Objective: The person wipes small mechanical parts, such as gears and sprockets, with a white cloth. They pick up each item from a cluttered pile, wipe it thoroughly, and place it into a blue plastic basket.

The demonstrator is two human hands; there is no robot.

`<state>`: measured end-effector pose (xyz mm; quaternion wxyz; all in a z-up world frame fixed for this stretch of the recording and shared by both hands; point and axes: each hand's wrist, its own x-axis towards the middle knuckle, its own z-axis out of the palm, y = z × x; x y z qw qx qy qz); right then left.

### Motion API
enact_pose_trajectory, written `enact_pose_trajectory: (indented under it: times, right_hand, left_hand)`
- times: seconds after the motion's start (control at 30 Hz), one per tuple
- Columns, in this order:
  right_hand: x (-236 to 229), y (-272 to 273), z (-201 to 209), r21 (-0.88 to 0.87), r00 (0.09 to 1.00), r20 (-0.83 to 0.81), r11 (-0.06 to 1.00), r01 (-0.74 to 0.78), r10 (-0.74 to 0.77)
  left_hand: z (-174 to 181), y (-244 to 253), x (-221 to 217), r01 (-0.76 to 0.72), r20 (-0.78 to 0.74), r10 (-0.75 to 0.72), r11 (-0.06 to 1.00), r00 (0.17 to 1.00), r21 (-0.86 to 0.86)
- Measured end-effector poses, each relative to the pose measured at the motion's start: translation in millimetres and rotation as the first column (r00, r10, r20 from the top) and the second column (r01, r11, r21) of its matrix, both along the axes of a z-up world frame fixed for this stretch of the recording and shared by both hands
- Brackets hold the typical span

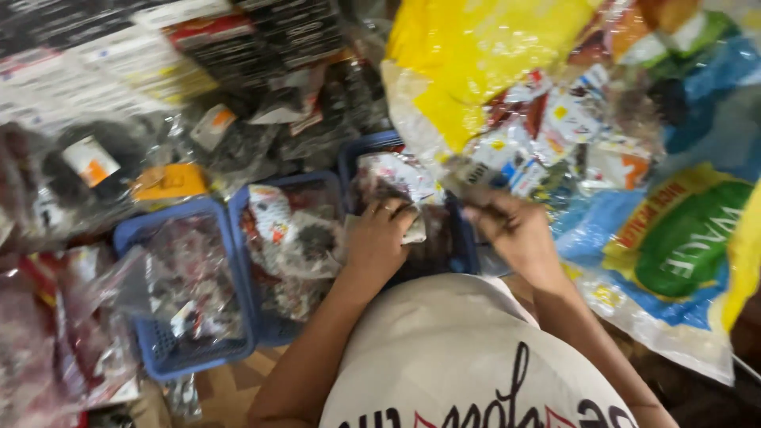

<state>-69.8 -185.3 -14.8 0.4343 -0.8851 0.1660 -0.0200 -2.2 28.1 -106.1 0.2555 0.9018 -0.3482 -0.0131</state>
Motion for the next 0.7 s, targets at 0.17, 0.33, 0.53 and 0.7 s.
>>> enact_pose_trajectory:
  times: [0.17, 0.33, 0.53, 0.7]
  right_hand:
    - [5, -67, -31, -0.301, 0.944, 0.303, 0.927, 0.223, -0.129]
    - [22, -104, -58, -0.629, 0.888, 0.456, 0.688, 0.361, -0.048]
    - [30, -115, -73, -0.738, 0.881, 0.466, 0.515, 0.436, -0.077]
    - [25, -101, -50, -0.622, 0.869, 0.49, 0.67, 0.404, -0.069]
  left_hand:
    - [-23, -14, -2, 0.148, 0.189, -0.13, 0.985, 0.973, -0.084]
    - [-29, -18, 3, 0.189, 0.24, -0.158, 0.975, 0.958, -0.113]
    - [-27, -12, 2, 0.17, 0.115, -0.156, 0.978, 0.981, -0.124]
    - [7, -9, 1, 0.158, 0.015, -0.158, 0.972, 0.987, -0.176]
